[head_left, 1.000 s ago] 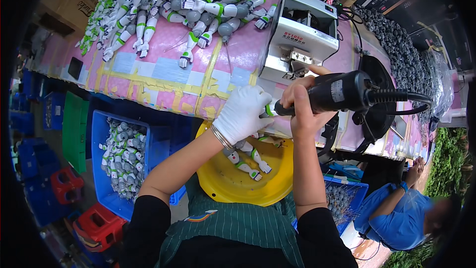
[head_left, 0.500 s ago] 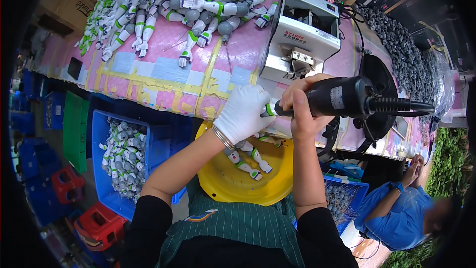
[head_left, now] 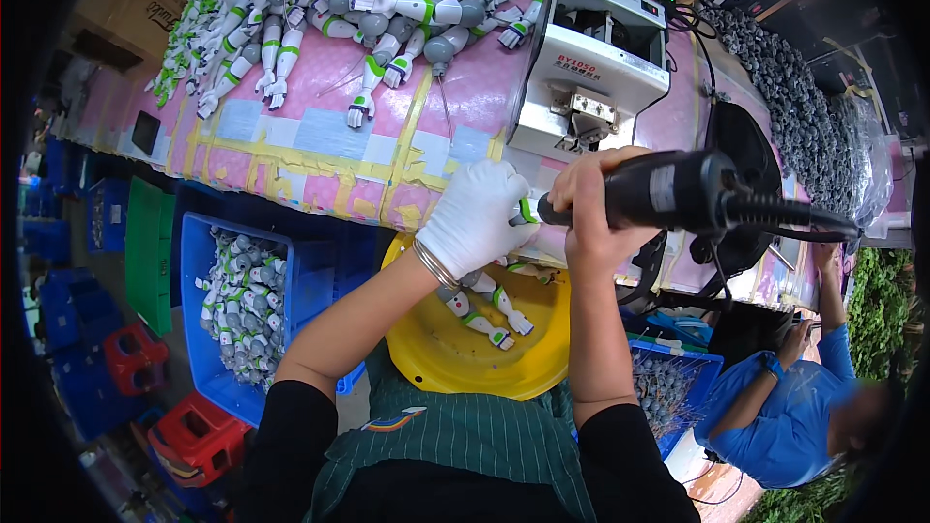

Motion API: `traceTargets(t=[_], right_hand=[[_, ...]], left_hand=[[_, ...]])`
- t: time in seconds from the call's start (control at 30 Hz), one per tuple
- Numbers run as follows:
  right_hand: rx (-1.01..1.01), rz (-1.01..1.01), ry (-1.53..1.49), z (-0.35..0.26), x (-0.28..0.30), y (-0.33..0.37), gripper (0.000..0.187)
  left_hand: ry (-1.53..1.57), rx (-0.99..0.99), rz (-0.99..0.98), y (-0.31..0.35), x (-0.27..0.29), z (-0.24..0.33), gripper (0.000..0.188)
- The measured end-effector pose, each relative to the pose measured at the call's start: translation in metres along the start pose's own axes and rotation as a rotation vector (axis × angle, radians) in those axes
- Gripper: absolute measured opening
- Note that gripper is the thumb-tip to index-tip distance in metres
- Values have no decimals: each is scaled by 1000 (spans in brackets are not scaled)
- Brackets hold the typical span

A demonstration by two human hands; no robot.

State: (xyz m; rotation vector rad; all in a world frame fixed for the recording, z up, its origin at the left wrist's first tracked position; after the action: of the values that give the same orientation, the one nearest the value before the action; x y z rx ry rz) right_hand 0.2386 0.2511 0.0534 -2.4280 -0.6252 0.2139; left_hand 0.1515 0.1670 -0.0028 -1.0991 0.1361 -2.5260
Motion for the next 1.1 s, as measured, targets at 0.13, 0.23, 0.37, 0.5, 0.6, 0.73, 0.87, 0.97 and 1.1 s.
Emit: traceTargets(t=[0.13, 0.23, 0.37, 0.5, 0.6, 0.73, 0.87, 0.97, 1.1], right_hand=[[-114, 102, 88, 8, 1, 2, 11], [-150, 180, 51, 1, 1, -1, 13], [-285, 92, -36, -6, 0, -10, 16], [-313, 37, -155, -30, 10, -31, 16], [-151, 39, -189, -49, 18, -59, 19], [-60, 82, -70, -46, 14, -90, 19], [-17, 153, -53, -36, 6, -106, 14], [-61, 159, -15, -31, -5, -104, 13], [-100, 72, 94, -19, -7, -93, 14]], left_hand=[[0, 6, 0, -1, 0, -1, 32], [4, -15, 19, -1, 1, -1, 31], [15, -67, 1, 4, 5, 2, 29], [17, -38, -106, 31, 6, 17, 35], [86, 12, -345, 40, 13, 31, 46], [199, -139, 82, 15, 57, 12, 58], [222, 407, 358, -64, 105, -60, 57], [-112, 509, 358, -92, 117, -104, 52], [-118, 561, 327, -86, 119, -105, 48]])
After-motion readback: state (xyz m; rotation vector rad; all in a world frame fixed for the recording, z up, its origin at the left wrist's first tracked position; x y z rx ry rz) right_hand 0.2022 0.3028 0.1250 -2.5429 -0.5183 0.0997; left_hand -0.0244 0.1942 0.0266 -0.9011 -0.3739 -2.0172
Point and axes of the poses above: each hand's wrist, its own y-axis away from the middle knuckle, its own x-axis out of the back of the hand, z = x × y, the point moved 6 cm from there along -y, towards the middle knuckle, and after that the axes turned 12 degrees about y, right-handed, at the moved point
